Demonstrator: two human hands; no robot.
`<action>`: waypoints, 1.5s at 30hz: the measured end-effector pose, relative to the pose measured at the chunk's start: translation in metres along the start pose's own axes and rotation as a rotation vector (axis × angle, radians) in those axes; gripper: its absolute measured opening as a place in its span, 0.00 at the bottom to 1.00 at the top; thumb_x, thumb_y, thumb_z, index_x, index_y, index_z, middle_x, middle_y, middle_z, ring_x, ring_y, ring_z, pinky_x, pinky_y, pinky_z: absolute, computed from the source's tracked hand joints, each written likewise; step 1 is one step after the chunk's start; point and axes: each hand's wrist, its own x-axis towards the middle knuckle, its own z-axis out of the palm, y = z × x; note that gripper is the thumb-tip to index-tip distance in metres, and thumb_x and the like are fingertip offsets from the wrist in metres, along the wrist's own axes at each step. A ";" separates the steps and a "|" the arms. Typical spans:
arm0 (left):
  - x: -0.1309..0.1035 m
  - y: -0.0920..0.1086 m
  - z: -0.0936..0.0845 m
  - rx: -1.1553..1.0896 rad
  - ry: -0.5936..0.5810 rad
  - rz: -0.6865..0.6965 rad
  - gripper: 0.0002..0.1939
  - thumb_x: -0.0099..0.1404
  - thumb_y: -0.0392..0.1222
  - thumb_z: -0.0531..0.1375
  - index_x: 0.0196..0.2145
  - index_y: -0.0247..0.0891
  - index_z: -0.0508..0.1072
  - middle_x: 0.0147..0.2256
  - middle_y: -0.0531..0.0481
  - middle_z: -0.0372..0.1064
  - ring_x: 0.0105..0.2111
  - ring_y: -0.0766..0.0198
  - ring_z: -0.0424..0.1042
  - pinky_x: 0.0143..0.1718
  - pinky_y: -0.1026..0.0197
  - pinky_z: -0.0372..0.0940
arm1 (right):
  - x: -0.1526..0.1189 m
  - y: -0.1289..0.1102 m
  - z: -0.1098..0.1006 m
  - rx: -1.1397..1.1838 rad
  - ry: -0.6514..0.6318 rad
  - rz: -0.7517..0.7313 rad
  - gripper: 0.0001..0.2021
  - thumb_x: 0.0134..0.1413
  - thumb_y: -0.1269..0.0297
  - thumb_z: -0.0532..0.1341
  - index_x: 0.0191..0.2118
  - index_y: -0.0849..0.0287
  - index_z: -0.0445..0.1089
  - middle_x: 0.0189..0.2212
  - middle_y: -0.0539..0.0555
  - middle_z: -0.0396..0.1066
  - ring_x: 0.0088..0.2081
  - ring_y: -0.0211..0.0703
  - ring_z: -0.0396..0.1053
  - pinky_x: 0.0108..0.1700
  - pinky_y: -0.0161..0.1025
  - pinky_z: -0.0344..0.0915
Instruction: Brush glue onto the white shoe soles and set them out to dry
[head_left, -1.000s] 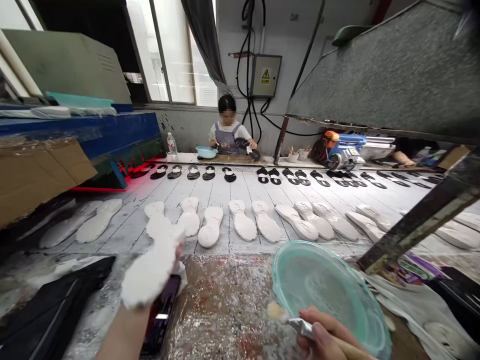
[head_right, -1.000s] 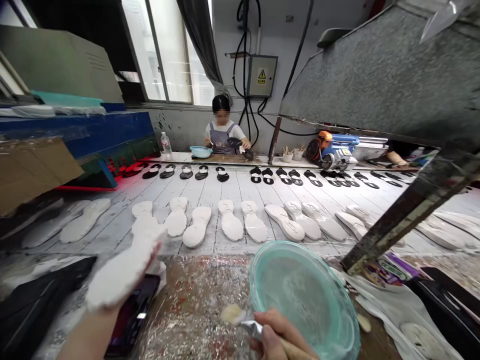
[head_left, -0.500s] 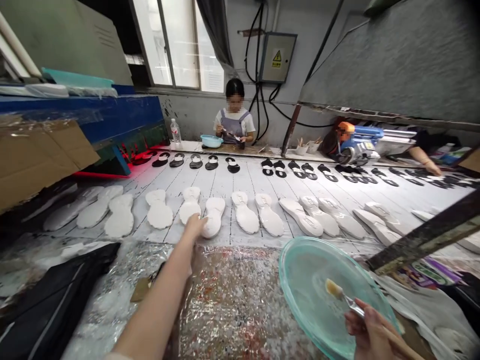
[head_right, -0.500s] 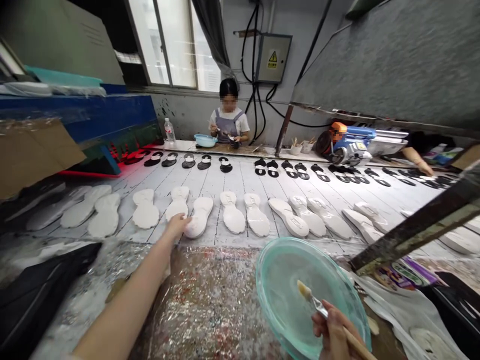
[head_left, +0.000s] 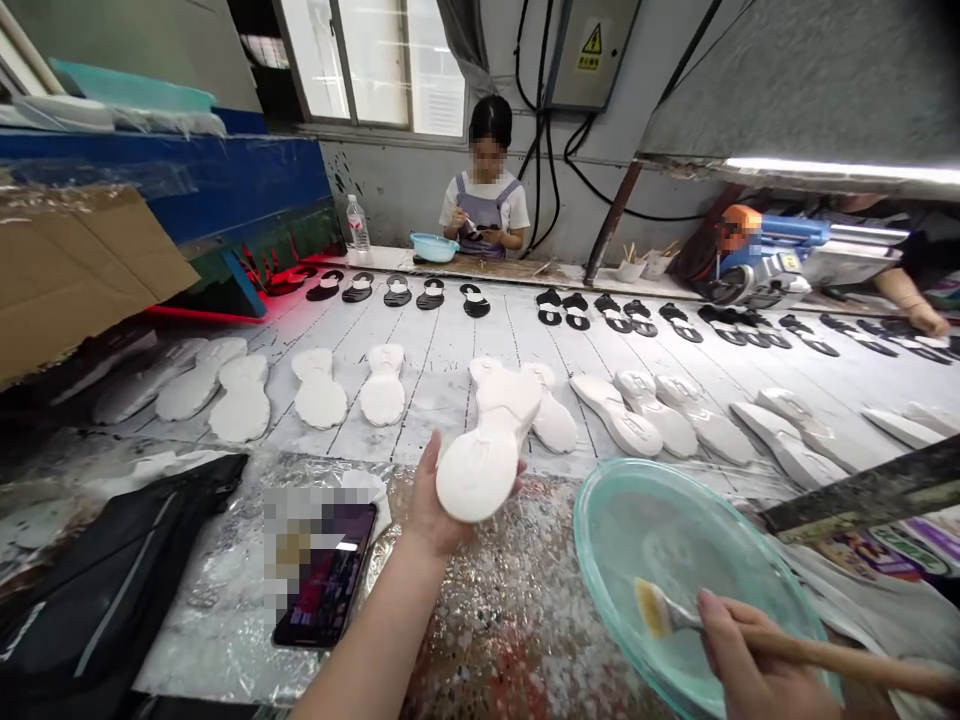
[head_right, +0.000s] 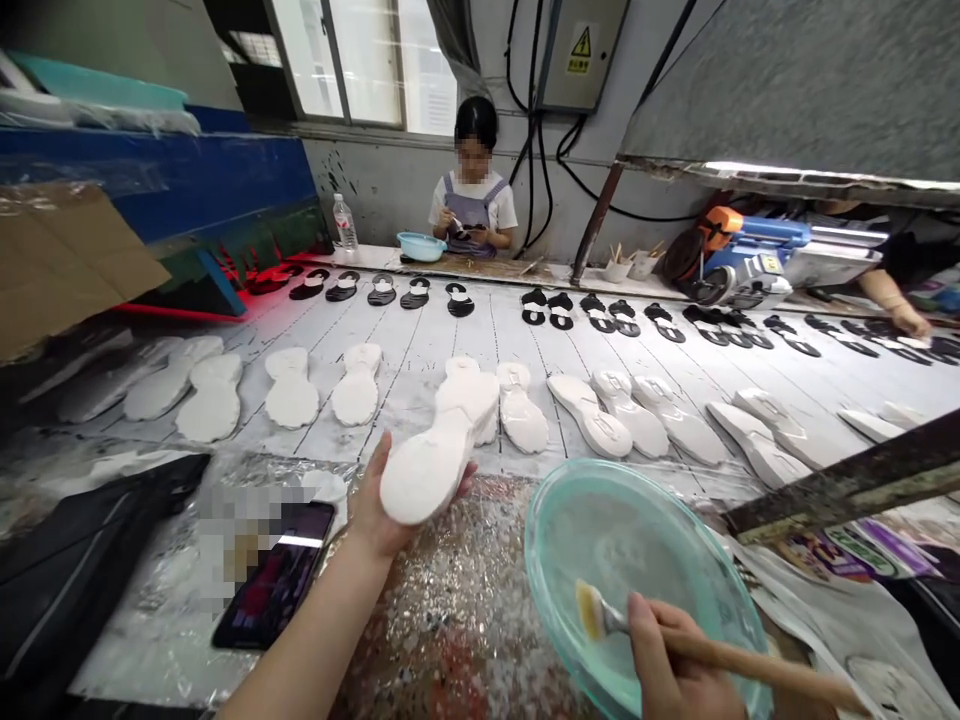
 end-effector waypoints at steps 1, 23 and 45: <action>-0.010 -0.002 -0.001 -0.068 -0.066 -0.106 0.44 0.63 0.71 0.43 0.58 0.30 0.67 0.48 0.31 0.73 0.43 0.47 0.76 0.43 0.49 0.71 | 0.002 -0.003 0.001 -0.057 -0.032 -0.023 0.26 0.49 0.35 0.53 0.32 0.55 0.72 0.23 0.52 0.69 0.31 0.48 0.68 0.34 0.39 0.61; -0.046 -0.033 0.001 -0.138 0.008 -0.294 0.29 0.70 0.54 0.47 0.43 0.25 0.75 0.35 0.33 0.77 0.29 0.53 0.77 0.28 0.56 0.69 | -0.001 -0.034 -0.009 0.019 -0.120 -0.124 0.23 0.50 0.40 0.56 0.25 0.58 0.68 0.18 0.50 0.61 0.25 0.40 0.59 0.30 0.36 0.52; -0.069 -0.030 0.018 -0.019 -0.042 -0.056 0.15 0.62 0.46 0.62 0.39 0.30 0.78 0.30 0.42 0.76 0.29 0.59 0.76 0.33 0.62 0.70 | -0.074 -0.070 0.013 0.594 -0.265 -0.960 0.12 0.52 0.78 0.59 0.40 0.57 0.72 0.26 0.48 0.70 0.28 0.32 0.67 0.32 0.29 0.67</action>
